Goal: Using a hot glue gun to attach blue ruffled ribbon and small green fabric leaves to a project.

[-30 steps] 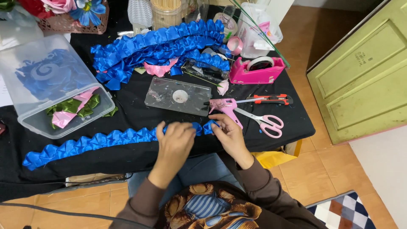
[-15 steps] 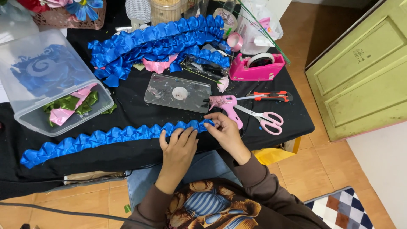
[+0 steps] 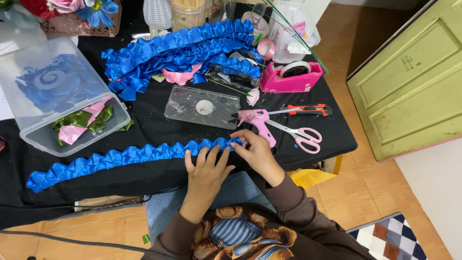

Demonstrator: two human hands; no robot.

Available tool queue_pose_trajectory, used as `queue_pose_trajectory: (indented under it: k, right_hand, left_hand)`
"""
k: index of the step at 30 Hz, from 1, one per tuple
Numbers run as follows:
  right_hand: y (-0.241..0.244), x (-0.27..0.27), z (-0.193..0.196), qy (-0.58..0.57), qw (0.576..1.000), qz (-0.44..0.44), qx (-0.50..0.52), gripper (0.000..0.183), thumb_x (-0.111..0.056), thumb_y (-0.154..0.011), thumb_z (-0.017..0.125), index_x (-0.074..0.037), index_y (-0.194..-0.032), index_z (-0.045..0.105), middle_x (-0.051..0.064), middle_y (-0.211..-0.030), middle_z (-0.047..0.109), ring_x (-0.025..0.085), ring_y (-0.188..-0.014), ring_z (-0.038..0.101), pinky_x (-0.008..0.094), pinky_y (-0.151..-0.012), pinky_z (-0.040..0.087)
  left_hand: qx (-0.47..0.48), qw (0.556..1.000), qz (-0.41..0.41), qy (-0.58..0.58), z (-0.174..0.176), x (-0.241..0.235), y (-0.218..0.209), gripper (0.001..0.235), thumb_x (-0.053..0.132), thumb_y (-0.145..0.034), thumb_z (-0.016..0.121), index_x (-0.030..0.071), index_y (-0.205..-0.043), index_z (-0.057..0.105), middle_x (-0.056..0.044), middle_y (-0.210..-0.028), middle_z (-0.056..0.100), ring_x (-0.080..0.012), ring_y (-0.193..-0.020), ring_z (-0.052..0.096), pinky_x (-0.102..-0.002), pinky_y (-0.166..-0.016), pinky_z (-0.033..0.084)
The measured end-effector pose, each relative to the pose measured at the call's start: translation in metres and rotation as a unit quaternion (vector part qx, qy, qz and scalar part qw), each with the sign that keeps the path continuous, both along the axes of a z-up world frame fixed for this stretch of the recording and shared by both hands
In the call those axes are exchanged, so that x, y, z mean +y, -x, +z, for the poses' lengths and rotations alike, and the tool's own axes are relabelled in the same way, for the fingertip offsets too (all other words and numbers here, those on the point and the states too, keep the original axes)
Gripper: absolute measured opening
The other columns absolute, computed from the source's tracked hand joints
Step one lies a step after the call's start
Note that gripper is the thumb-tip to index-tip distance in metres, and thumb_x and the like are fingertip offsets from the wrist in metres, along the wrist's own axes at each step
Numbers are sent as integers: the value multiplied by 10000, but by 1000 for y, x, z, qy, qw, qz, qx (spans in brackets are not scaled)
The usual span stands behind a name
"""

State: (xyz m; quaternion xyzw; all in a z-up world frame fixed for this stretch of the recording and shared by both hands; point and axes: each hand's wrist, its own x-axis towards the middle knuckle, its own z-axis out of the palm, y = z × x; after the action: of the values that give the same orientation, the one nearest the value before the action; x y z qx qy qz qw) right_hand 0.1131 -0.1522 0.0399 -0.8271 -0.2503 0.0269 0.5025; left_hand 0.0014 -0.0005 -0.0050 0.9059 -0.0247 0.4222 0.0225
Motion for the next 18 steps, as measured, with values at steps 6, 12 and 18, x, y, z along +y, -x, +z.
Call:
queue_pose_trajectory:
  k: [6, 12, 18]
  right_hand:
    - [26, 2, 26, 39, 984, -22, -173, 327, -109, -855, 751, -116, -1182, 735, 140, -1036, 725, 245, -771, 681, 314, -567, 572]
    - [39, -5, 21, 128, 940, 21, -317, 345, 30, -881, 602, -127, -1151, 750, 131, -1072, 638, 301, -888, 611, 364, -726, 560]
    - [34, -8, 7, 167, 929, 27, -329, 404, 40, -892, 559, -173, -1182, 741, 108, -1084, 626, 305, -913, 612, 365, -744, 524]
  left_hand:
    - [8, 1000, 11, -11, 12, -4, 5, 419, 447, -931, 695, 211, -1276, 664, -36, -1266, 591, -266, -1245, 500, -667, -1162, 184]
    - [24, 999, 27, -21, 4, -6, 2, 504, 602, -875, 678, 263, -1247, 660, -40, -1265, 589, -261, -1266, 471, -659, -1166, 147]
    - [24, 998, 42, -31, 11, -9, 3, 449, 571, -880, 703, 247, -1190, 682, -26, -1216, 584, -256, -1235, 476, -658, -1170, 153]
